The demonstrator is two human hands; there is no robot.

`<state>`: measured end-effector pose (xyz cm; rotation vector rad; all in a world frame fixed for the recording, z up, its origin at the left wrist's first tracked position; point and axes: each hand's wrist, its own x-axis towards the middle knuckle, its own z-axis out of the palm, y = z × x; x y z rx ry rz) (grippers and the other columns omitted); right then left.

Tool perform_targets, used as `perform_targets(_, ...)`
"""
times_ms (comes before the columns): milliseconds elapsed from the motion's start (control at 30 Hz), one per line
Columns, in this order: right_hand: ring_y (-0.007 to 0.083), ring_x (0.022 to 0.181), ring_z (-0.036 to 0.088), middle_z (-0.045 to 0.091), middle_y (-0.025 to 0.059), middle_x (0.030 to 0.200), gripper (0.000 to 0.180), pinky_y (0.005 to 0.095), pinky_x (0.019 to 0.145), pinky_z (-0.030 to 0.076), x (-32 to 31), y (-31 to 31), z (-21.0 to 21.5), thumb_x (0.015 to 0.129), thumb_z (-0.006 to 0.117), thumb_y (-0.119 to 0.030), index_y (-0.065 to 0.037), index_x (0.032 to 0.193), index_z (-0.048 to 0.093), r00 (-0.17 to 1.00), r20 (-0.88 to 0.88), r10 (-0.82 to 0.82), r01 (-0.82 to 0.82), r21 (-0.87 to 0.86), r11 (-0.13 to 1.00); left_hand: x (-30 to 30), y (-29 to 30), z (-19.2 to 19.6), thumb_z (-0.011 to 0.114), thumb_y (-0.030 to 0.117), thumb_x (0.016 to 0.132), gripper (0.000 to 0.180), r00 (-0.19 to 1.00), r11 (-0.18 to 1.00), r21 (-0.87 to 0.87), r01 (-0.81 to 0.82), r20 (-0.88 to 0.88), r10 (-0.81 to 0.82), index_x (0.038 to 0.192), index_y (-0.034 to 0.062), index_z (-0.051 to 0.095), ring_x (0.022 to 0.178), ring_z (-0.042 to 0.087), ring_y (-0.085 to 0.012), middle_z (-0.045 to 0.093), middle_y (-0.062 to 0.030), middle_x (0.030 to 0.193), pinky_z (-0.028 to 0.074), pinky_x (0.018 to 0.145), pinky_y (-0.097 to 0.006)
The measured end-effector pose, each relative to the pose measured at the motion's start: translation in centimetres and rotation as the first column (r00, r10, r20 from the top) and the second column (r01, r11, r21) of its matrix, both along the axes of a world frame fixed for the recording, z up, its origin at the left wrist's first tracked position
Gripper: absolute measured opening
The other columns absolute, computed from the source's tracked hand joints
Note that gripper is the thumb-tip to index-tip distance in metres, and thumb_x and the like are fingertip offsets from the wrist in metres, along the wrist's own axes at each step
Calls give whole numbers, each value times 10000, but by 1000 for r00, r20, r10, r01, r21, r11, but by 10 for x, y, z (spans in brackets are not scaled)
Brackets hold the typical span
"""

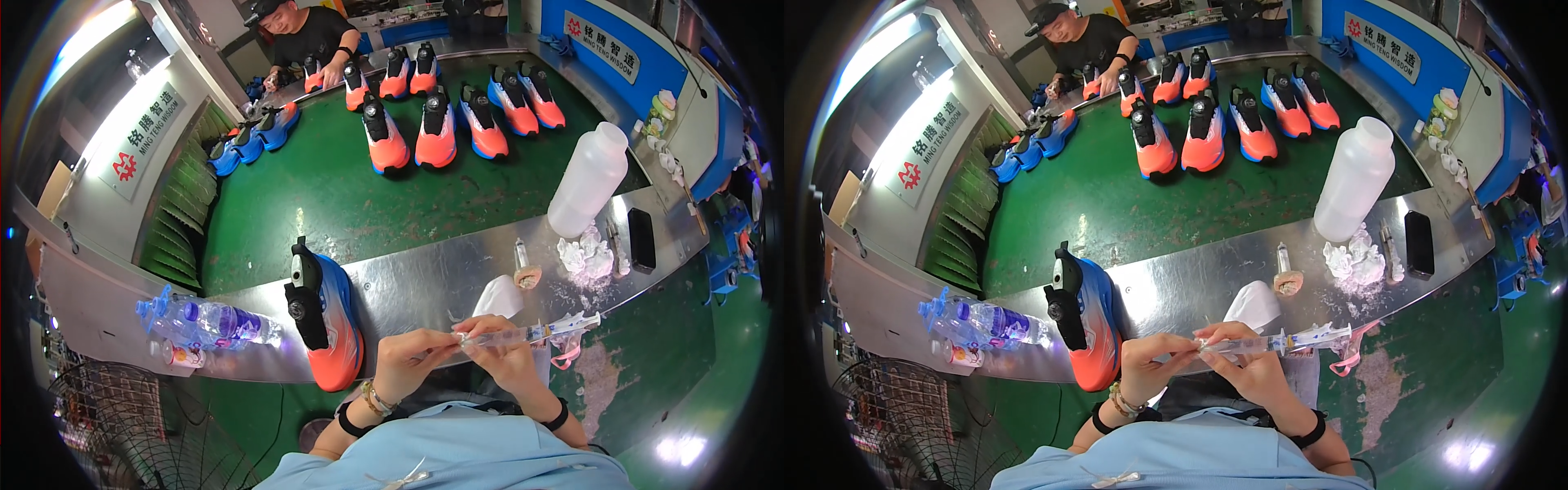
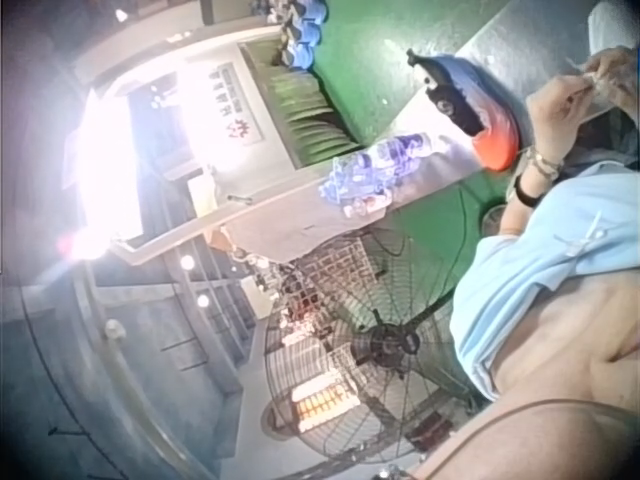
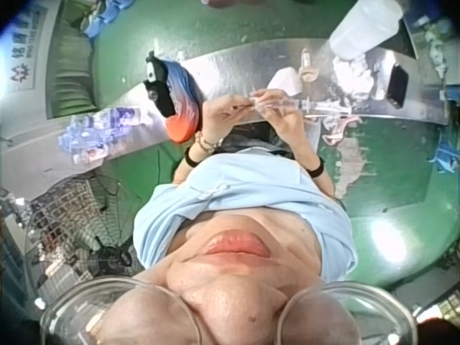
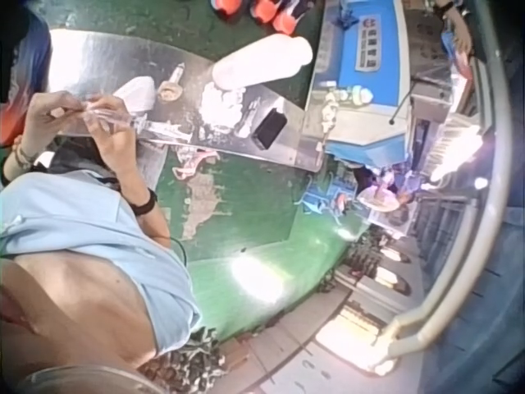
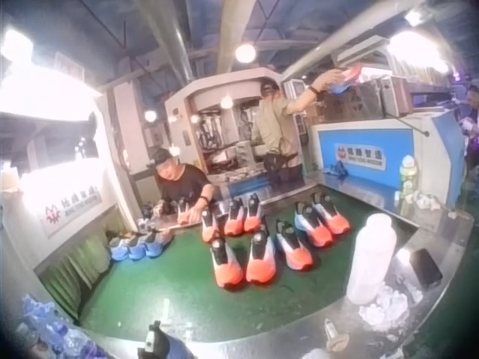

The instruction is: Applying fluid from a syringe to a wipe and using it to clean or polish a shoe.

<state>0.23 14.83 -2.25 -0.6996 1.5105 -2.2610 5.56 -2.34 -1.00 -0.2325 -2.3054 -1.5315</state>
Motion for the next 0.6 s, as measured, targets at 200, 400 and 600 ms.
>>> perform_targets(200, 110, 864, 610, 654, 70, 938, 162, 234, 747, 480, -6, 8, 7, 817, 677, -42, -32, 949, 584, 997, 79, 14, -31, 219, 975, -5, -6, -1, 727, 68, 752, 205, 1000, 999, -44, 2, 27, -1, 950, 64, 675, 678, 672, -168, 695, -74, 853, 532, 588, -247)
perform_targets(400, 96, 717, 623, 670, 42, 782, 127, 238, 637, 491, -27, 0, 23, 740, 721, -69, -49, 847, 657, 948, -318, 27, 120, 433, 893, -7, -12, -7, 723, 91, 761, 218, 999, 1000, 21, -20, 32, 19, 972, 76, 669, 676, 665, -191, 685, -73, 859, 527, 583, -267)
perform_targets(600, 100, 678, 596, 643, 60, 736, 107, 236, 615, 467, -51, 15, 23, 678, 676, 11, -28, 757, 614, 974, -139, -178, 217, 350, 912, -14, -34, -26, 714, 75, 771, 171, 994, 990, 101, -103, 57, 98, 940, 83, 687, 626, 624, -148, 676, -48, 798, 483, 549, -249)
